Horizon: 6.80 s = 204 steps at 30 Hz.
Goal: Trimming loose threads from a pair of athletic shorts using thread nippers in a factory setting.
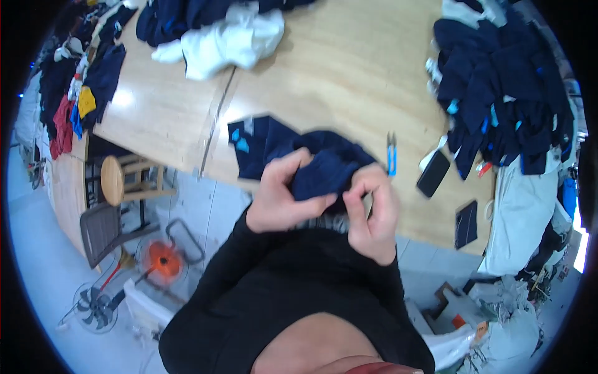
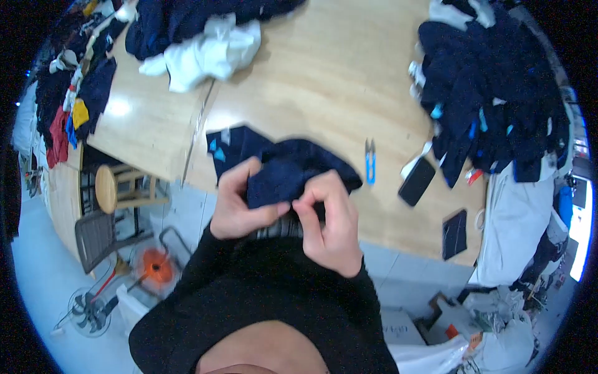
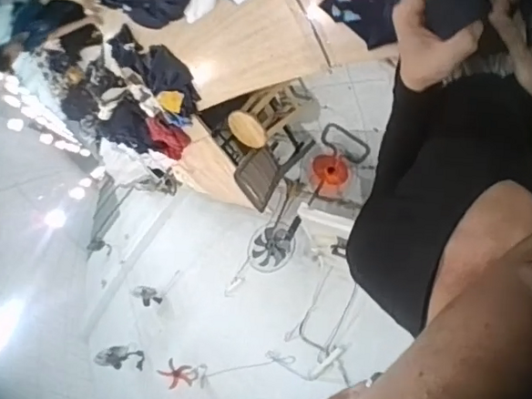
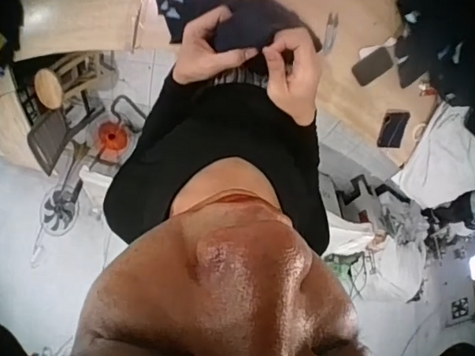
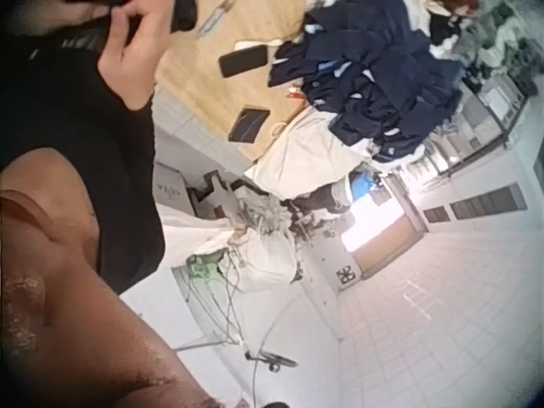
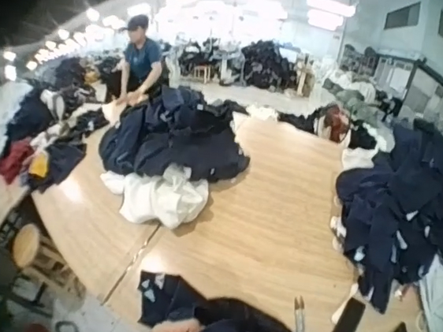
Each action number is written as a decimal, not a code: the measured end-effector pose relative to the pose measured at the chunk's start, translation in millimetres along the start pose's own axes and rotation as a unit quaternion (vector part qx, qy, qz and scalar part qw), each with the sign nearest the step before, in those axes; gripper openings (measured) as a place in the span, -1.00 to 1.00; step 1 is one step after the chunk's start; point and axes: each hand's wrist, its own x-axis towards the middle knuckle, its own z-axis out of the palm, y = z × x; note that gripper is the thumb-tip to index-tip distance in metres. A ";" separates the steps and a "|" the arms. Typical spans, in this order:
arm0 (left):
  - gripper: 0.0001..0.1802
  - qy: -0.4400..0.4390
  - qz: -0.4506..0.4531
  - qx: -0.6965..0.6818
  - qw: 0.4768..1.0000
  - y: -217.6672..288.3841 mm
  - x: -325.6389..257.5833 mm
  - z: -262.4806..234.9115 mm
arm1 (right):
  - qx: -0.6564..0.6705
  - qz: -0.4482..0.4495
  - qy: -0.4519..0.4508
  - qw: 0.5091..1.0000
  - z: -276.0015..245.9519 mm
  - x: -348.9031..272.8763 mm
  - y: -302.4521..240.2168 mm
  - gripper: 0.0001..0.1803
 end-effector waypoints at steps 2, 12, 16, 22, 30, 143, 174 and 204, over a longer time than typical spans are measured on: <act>-0.50 0.000 -0.014 -0.011 1.000 -10.5 1.1 -6.1 | 0.119 0.062 0.059 0.989 -6.2 -5.6 9.9 -0.88; -0.38 0.165 0.147 -0.206 0.953 11.2 10.4 -32.2 | -0.480 0.158 0.138 0.852 -56.9 -33.4 173.4 -0.42; -0.63 0.164 0.076 -0.091 0.979 11.9 19.3 -47.3 | -0.471 0.204 0.134 0.848 -54.5 -49.1 184.2 -0.48; -0.67 0.083 -0.020 -0.123 0.989 -7.8 12.2 -18.4 | -0.479 0.207 0.064 0.851 -81.6 -61.5 217.8 -0.71; -0.61 0.032 -0.028 -0.127 0.991 4.0 9.8 -9.1 | 0.342 0.253 0.109 0.899 -43.1 -9.7 58.4 -0.70; -0.56 0.064 -0.028 0.399 0.914 -108.9 -25.9 -71.9 | -0.231 0.156 0.029 0.960 -12.5 -14.5 108.5 -0.37; -0.36 0.147 -0.205 0.450 0.857 -121.7 -73.3 -32.7 | -0.179 -0.003 -0.187 0.966 15.7 -37.1 60.7 -0.74; -0.20 0.043 -0.059 -0.518 0.852 -88.9 -19.4 -46.8 | 0.130 0.156 -0.111 0.973 20.1 -14.7 64.8 0.09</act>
